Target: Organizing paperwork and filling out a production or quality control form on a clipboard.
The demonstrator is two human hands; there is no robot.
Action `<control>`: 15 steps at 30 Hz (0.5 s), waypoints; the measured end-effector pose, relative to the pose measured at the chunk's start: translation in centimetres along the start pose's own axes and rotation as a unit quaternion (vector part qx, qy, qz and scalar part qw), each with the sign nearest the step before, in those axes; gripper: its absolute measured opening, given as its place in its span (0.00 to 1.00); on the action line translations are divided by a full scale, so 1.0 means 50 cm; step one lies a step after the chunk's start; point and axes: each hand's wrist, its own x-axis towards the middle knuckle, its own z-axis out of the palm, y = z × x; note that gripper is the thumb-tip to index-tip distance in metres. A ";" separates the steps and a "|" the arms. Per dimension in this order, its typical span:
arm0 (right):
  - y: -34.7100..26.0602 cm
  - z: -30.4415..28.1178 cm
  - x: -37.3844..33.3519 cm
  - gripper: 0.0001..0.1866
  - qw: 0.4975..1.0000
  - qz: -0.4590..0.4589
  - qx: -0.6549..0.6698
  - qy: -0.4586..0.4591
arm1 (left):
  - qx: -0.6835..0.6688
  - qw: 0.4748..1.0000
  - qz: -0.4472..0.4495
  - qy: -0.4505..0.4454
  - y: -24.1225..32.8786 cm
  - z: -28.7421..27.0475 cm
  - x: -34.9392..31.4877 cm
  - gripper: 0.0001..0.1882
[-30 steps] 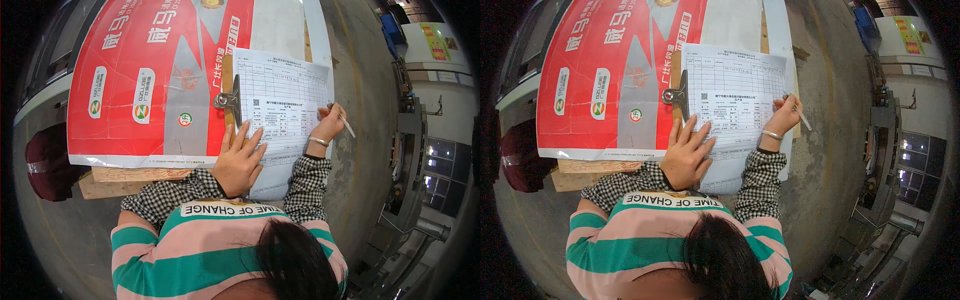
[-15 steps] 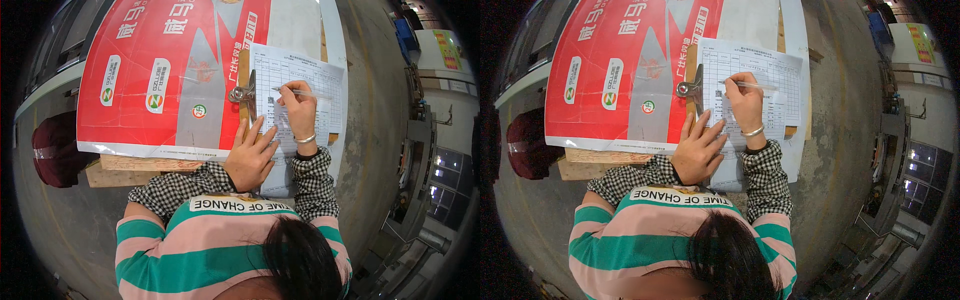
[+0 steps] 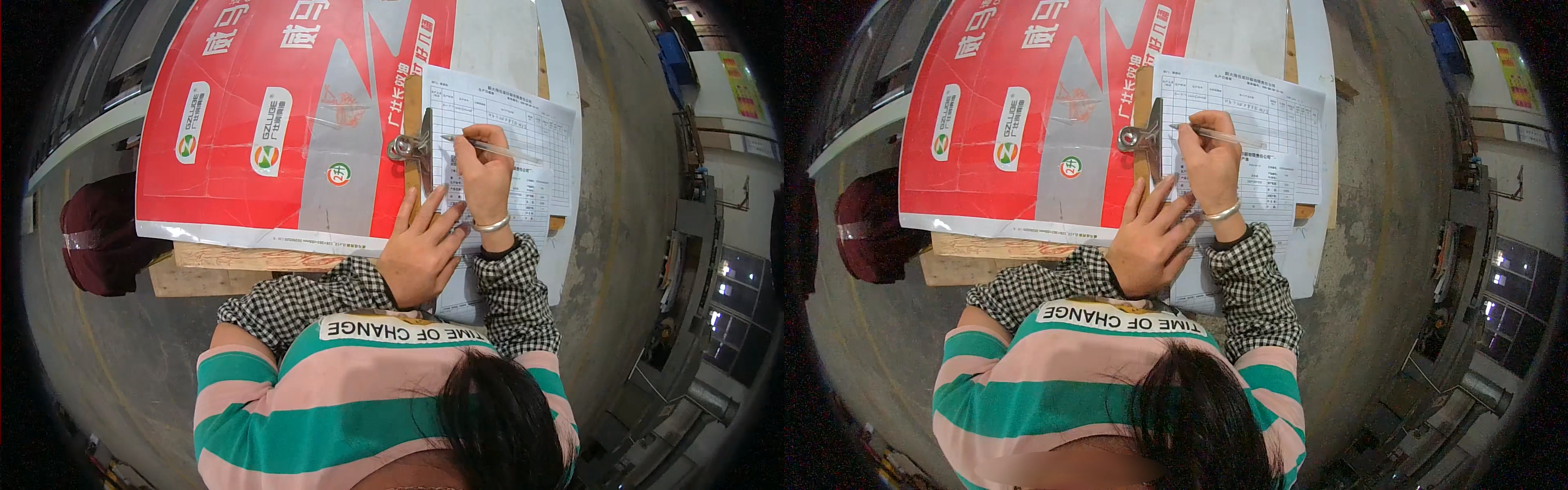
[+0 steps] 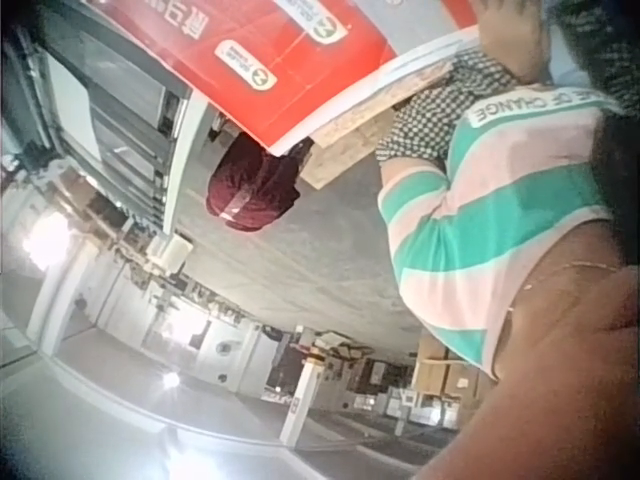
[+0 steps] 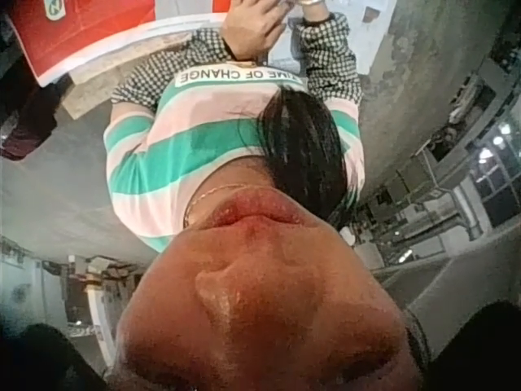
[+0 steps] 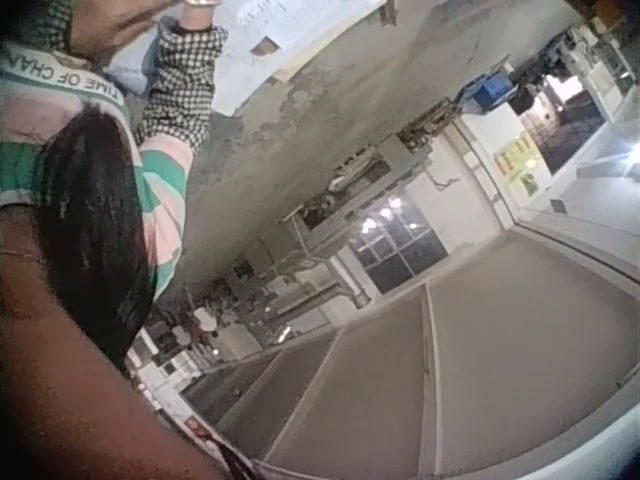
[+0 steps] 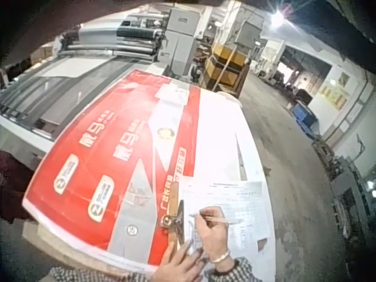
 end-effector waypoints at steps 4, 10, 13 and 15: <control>0.010 0.004 0.009 0.05 1.000 -0.007 -0.002 0.007 | -0.001 1.000 0.001 0.002 0.002 -0.001 0.001 0.19; 0.019 0.010 0.008 0.04 0.997 -0.066 -0.046 0.015 | -0.002 1.000 -0.003 0.000 0.003 -0.005 0.002 0.19; 0.014 0.015 0.006 0.05 0.997 -0.055 -0.053 0.019 | -0.003 1.000 -0.004 0.002 0.002 -0.006 0.001 0.19; 0.013 0.016 0.008 0.05 0.996 -0.052 -0.066 0.020 | -0.006 1.000 -0.004 0.002 0.001 -0.005 0.002 0.19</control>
